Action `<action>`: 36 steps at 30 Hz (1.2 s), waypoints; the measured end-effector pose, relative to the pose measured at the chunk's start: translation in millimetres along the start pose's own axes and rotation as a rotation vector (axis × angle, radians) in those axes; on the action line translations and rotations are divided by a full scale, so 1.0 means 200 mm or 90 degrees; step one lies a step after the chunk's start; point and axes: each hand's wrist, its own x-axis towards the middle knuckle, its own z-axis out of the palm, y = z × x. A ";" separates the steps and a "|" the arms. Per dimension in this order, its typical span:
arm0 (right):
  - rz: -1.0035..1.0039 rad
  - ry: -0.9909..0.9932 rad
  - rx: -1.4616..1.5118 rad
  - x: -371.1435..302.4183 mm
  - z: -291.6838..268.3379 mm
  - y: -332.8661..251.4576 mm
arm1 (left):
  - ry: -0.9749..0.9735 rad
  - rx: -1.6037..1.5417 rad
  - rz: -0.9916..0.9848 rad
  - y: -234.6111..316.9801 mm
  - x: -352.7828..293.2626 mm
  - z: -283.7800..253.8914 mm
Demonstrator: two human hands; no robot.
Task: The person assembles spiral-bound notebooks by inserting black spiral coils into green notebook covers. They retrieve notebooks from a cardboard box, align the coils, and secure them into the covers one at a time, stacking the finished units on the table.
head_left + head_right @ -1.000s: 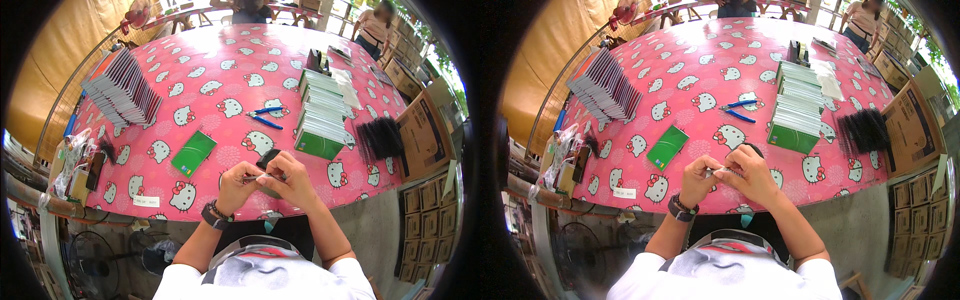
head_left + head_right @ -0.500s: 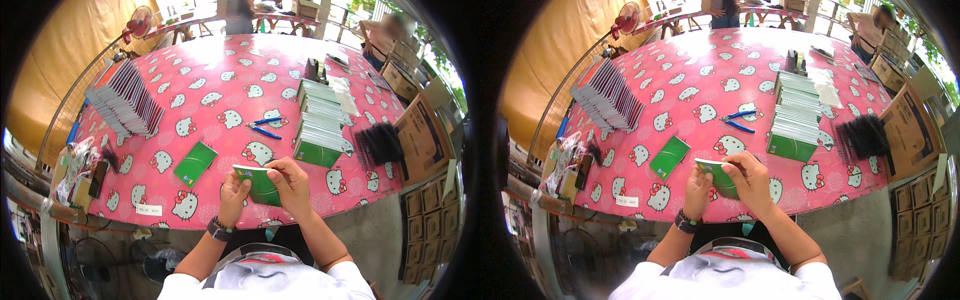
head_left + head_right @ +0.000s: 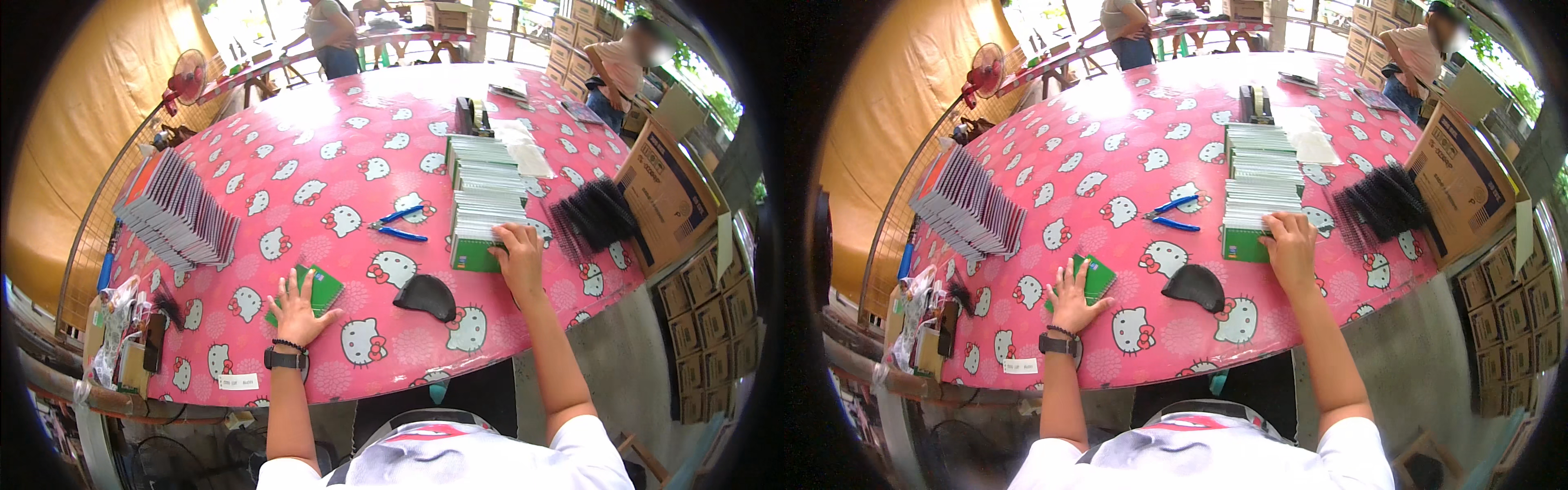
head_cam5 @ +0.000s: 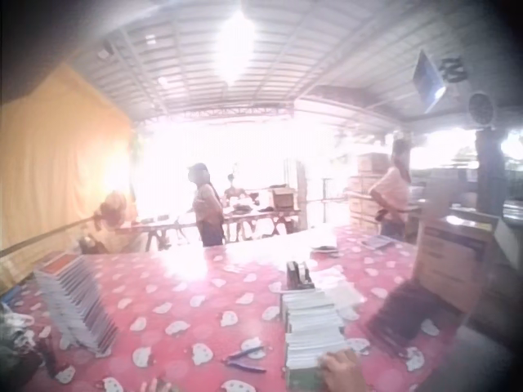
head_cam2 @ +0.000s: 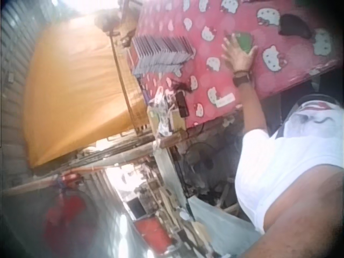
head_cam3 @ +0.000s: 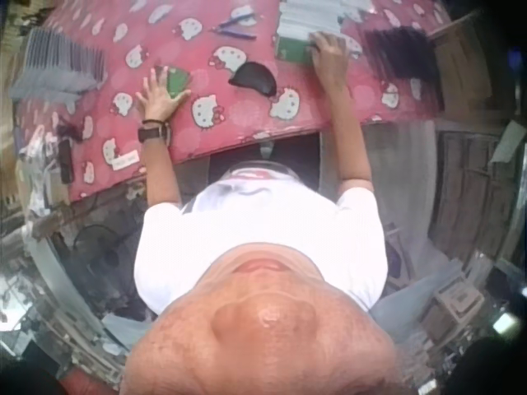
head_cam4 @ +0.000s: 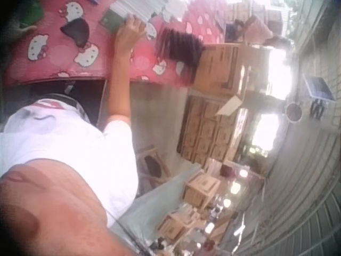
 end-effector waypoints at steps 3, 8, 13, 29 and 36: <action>-0.045 0.015 0.016 0.03 0.02 0.03 | 0.101 -0.054 0.000 -0.13 0.08 0.14; 0.035 0.050 0.115 0.03 -0.08 0.02 | 0.128 -0.014 -0.019 -0.09 0.12 0.00; -0.106 -0.122 0.280 -0.03 -0.37 -0.41 | 0.248 -0.628 0.384 0.30 -0.16 -0.16; 0.322 -0.070 0.697 -0.37 -0.01 -0.57 | 0.505 -0.412 0.312 0.73 -0.43 0.07; 0.211 0.224 0.261 0.16 -0.07 0.25 | 0.403 -0.359 0.446 0.74 -0.39 0.07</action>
